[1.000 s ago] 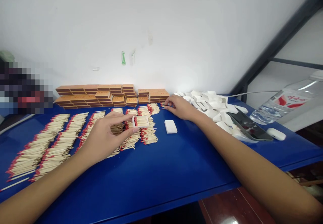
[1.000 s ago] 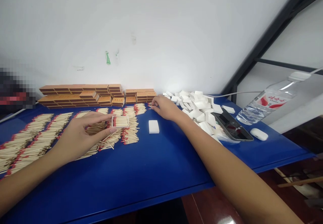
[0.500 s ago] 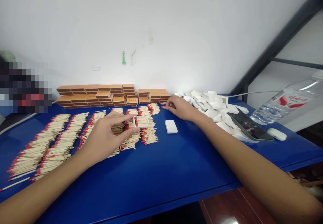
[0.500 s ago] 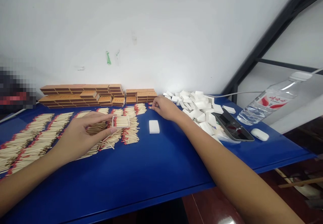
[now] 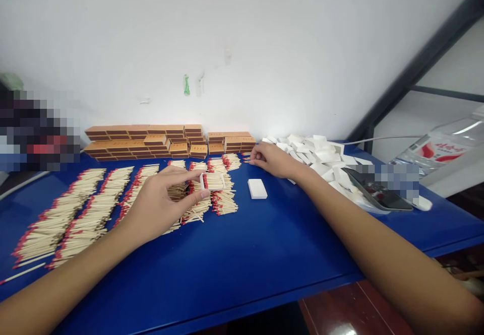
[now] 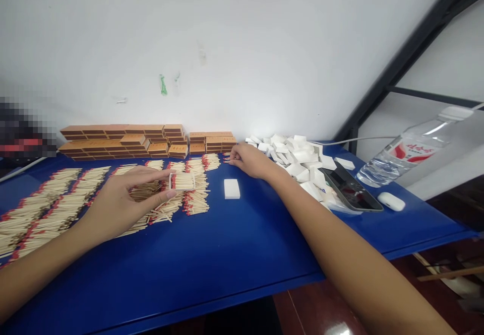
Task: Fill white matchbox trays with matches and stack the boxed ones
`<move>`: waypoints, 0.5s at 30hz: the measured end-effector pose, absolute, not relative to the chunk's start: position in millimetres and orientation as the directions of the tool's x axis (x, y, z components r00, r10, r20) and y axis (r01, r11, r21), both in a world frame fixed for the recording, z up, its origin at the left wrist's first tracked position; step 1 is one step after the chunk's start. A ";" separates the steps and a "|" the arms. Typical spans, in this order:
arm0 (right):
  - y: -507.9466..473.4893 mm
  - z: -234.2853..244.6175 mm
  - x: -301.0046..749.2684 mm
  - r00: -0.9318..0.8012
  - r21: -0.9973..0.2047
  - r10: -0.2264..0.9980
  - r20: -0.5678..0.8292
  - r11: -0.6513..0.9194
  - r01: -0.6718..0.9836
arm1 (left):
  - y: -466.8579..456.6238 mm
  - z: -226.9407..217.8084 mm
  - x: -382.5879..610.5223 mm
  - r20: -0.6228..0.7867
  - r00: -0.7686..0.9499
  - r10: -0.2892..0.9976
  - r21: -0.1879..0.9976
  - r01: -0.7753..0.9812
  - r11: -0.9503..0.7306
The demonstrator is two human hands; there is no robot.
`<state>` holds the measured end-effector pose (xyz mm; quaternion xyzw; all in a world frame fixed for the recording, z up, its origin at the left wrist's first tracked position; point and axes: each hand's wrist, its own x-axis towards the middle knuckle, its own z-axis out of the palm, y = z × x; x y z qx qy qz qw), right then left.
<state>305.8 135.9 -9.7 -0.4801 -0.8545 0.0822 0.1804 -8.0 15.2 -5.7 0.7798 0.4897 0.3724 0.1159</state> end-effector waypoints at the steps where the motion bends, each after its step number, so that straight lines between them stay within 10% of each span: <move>1: 136.5 -10.5 306.0 -0.473 -0.313 0.849 0.234 0.527 0.790 | 15.1 -5.5 -7.9 0.466 0.242 0.851 0.547 0.677 -0.492; 15: 102.6 7.2 275.5 -0.475 -0.480 0.805 0.355 0.593 0.647 | 16.2 -5.6 -6.8 0.477 0.222 0.850 0.554 0.675 -0.488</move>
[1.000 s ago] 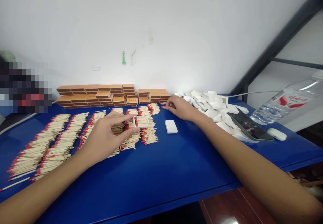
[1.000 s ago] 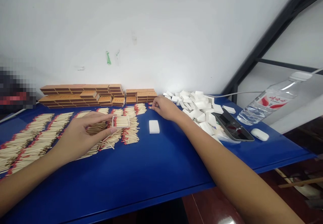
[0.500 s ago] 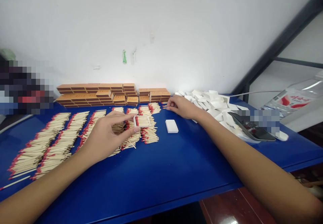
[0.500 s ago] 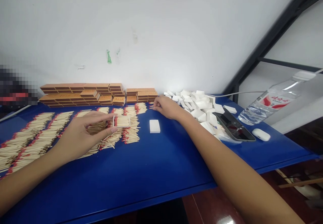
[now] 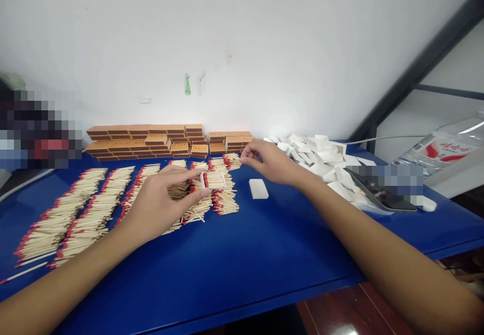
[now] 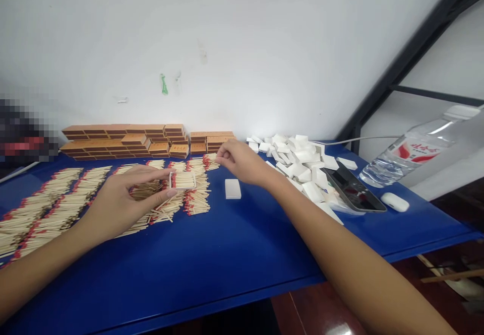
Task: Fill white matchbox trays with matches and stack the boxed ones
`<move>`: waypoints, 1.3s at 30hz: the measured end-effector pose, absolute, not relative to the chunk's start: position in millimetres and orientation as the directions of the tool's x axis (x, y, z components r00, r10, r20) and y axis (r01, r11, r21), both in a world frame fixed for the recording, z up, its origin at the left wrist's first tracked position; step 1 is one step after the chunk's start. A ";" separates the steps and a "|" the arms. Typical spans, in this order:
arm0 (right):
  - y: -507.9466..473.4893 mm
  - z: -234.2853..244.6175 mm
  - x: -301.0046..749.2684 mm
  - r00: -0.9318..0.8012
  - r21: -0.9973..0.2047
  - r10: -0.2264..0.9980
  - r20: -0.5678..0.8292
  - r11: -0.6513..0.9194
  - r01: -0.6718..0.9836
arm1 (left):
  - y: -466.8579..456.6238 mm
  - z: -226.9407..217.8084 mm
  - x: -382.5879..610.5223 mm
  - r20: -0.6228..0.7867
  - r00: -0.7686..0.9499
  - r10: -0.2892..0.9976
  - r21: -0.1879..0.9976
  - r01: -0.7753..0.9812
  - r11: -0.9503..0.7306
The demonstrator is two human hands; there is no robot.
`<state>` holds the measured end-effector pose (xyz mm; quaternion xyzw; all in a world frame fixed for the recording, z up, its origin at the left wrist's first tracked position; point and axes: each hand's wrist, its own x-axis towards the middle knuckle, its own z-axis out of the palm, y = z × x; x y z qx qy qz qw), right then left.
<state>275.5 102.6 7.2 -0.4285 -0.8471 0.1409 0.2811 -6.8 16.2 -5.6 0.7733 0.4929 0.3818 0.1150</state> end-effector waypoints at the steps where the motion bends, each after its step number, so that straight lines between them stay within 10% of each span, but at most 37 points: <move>1: 93.2 10.4 267.3 -0.485 -0.511 0.789 0.376 0.614 0.602 | 16.1 -6.0 -6.8 0.481 0.220 0.849 0.557 0.671 -0.489; 24: 64.8 22.8 249.8 -0.496 -0.424 0.703 0.509 0.706 0.567 | 15.4 -4.9 -5.1 0.445 0.194 0.874 0.608 0.652 -0.454; 32: 89.4 30.8 301.4 -0.601 -0.353 0.795 -0.079 0.541 0.763 | 15.9 -0.2 -6.5 0.458 0.146 0.877 0.609 0.668 -0.429; 39: 89.1 28.0 297.3 -0.637 -0.348 0.766 -0.084 0.576 0.739 | 15.7 -1.5 -8.5 0.441 0.147 0.885 0.599 0.687 -0.412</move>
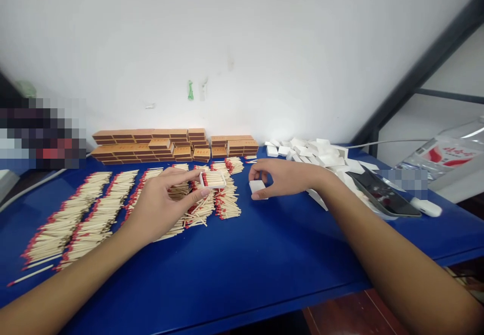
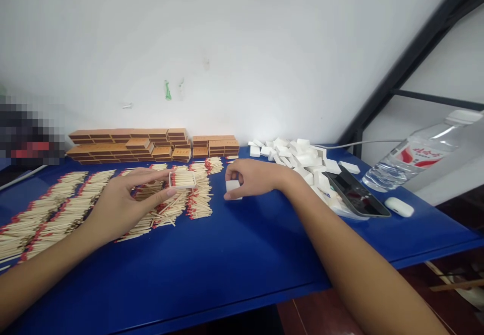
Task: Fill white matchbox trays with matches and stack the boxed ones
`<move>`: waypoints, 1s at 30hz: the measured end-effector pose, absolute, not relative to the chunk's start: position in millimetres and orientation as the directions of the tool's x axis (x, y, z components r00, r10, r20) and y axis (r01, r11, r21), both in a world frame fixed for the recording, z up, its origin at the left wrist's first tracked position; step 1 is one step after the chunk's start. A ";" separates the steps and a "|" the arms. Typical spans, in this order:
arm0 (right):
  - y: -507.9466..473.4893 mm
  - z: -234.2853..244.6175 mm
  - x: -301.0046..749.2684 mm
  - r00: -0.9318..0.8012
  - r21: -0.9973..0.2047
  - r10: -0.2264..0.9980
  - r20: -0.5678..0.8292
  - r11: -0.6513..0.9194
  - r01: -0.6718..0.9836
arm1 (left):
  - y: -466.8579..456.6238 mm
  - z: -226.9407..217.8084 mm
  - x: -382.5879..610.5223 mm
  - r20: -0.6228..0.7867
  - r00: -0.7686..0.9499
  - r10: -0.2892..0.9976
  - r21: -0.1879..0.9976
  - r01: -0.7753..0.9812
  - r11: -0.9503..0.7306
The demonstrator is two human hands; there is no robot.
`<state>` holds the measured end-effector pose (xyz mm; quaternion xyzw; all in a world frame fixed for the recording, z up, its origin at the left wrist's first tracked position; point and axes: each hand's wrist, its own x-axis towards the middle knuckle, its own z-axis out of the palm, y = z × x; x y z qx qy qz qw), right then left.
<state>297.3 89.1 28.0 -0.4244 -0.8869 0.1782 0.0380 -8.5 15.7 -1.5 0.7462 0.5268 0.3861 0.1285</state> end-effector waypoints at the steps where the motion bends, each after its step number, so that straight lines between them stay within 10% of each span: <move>1: 90.2 27.4 295.2 -0.637 -0.355 0.770 -0.024 0.589 0.726 | 15.3 -1.4 -8.6 0.439 0.148 0.886 0.595 0.691 -0.410; 8: 66.7 20.9 252.6 -0.642 -0.361 0.574 0.509 0.819 0.447 | 15.4 -5.3 -8.4 0.448 0.167 0.878 0.619 0.651 -0.440; 30: 52.8 17.0 234.7 -0.608 -0.405 0.540 0.581 0.841 0.360 | 19.4 -10.7 -10.0 0.446 0.182 0.876 0.635 0.626 -0.453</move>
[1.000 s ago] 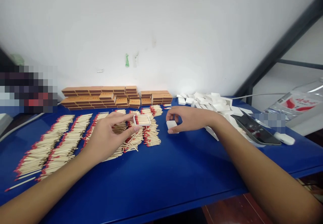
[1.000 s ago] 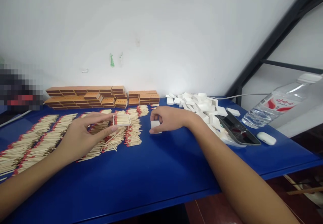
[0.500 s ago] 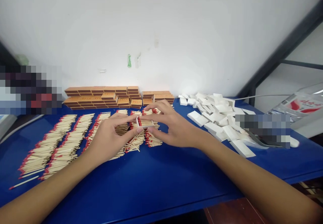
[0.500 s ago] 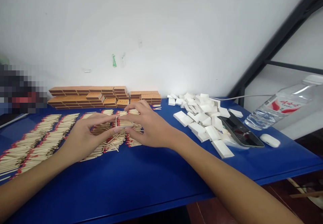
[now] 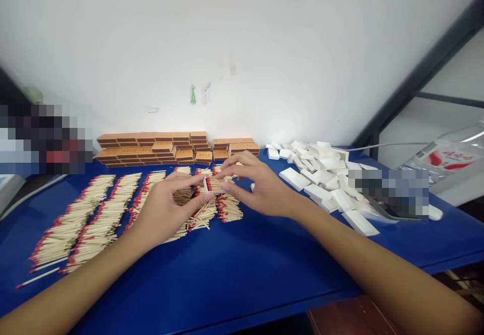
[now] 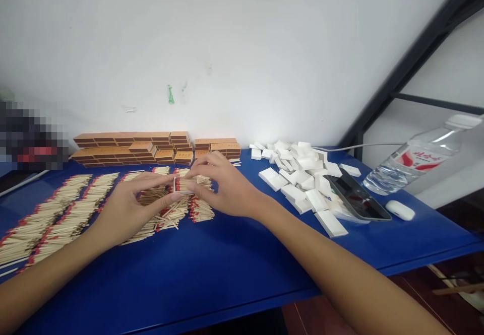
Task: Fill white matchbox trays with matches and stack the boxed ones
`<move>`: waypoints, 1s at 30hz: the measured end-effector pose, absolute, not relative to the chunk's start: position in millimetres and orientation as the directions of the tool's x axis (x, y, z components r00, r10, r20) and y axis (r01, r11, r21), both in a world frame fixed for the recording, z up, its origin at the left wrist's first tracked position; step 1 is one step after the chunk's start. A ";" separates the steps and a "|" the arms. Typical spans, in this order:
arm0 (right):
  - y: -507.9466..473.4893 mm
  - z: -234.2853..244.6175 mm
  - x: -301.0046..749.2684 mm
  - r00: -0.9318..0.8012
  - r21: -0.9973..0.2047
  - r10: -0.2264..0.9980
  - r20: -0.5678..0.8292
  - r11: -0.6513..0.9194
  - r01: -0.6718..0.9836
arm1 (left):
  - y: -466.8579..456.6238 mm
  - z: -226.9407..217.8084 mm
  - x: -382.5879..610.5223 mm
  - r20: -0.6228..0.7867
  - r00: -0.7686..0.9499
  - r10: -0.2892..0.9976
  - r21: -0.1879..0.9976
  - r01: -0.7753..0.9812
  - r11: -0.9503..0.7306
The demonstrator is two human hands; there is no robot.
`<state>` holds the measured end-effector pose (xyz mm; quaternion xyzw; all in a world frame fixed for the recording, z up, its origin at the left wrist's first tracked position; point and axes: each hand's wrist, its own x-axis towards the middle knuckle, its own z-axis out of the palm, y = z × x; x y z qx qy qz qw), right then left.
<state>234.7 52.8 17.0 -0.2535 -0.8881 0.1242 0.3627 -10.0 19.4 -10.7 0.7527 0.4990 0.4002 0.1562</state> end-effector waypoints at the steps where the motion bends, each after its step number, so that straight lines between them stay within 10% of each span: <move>1: 59.5 16.0 233.6 -0.566 -0.425 0.570 0.596 0.822 0.379 | 19.7 -11.3 -10.2 0.454 0.174 0.874 0.633 0.627 -0.454; 16: 172.7 10.4 177.0 -0.608 -0.240 0.698 0.379 0.709 0.663 | 27.4 -6.7 -19.5 0.575 -0.077 0.815 0.629 0.679 -0.379; 30: 80.0 21.2 237.7 -0.529 -0.775 0.766 0.366 0.565 0.282 | 24.8 -4.2 -16.9 0.525 0.014 0.851 0.620 0.679 -0.394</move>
